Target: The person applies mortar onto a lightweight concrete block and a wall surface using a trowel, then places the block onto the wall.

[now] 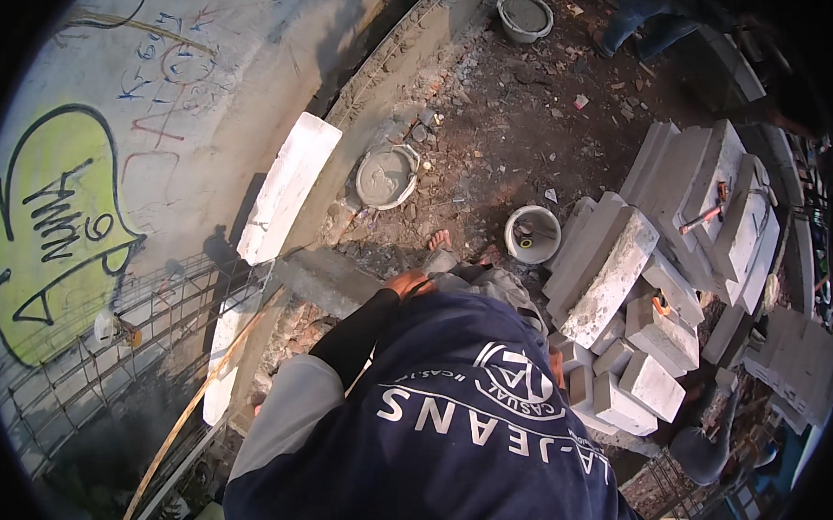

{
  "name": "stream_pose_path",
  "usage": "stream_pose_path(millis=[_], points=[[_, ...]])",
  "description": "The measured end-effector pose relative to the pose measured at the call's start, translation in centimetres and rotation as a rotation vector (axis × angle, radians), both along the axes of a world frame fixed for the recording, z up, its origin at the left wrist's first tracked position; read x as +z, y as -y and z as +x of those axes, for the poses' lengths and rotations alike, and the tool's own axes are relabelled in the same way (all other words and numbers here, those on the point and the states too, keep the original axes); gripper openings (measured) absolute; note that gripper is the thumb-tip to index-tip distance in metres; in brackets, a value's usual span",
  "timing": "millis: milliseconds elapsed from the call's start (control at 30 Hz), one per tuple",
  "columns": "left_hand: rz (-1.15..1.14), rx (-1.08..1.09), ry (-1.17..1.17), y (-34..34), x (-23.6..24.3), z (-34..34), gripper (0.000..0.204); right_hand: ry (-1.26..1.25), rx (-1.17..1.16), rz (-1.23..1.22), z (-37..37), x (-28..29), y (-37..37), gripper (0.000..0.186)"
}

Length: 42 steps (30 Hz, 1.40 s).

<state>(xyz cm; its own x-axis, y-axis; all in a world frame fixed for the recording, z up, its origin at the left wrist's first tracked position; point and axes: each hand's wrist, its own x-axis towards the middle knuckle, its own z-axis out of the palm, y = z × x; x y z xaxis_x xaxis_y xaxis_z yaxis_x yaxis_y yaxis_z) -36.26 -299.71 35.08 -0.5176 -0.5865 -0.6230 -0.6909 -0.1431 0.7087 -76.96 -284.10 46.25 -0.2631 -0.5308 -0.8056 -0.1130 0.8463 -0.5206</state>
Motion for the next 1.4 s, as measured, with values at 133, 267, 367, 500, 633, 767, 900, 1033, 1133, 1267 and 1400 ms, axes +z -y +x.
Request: stream_pose_path(millis=[133,267,367,500,633,767,900,1033,1133,1267,1400], points=[[0.16,0.014,0.108,0.9,5.6,-0.9,0.053,0.001,-0.128,0.034,-5.4,-0.9,0.3,0.07],[0.404,0.502,-0.421,-4.6,-2.4,1.8,0.065,0.052,-0.156,0.049,-9.9,-2.5,2.6,0.077],[0.222,0.292,0.395,0.1,4.2,-3.0,0.076,0.034,-0.112,0.086,-12.2,-4.1,2.2,0.074],[0.268,0.353,0.401,-0.4,3.2,-1.1,0.087,0.019,-0.046,0.113,-9.9,-4.0,6.1,0.067],[0.474,0.188,0.355,1.1,2.0,0.4,0.093,0.066,-0.001,0.105,-6.0,-4.1,9.4,0.064],[0.603,0.318,0.294,1.3,-2.0,3.2,0.092,0.075,0.168,0.206,-0.1,-3.5,11.7,0.07],[0.615,0.417,0.462,0.9,-3.9,5.4,0.097,-0.049,0.405,0.163,5.6,-6.5,14.9,0.053],[0.601,0.537,0.536,3.4,-2.5,6.4,0.106,-0.272,0.669,0.09,9.8,-9.1,21.7,0.052],[0.551,0.694,0.6,1.0,-3.8,6.9,0.106,-0.117,0.701,0.02,14.4,-8.7,27.6,0.05],[0.648,0.663,0.58,3.7,-5.3,8.4,0.109,-0.2,0.7,0.039,17.4,-11.8,32.1,0.049],[0.637,0.601,0.606,3.6,-7.9,9.1,0.11,-0.214,0.847,-0.024,21.2,-16.1,36.5,0.052]])
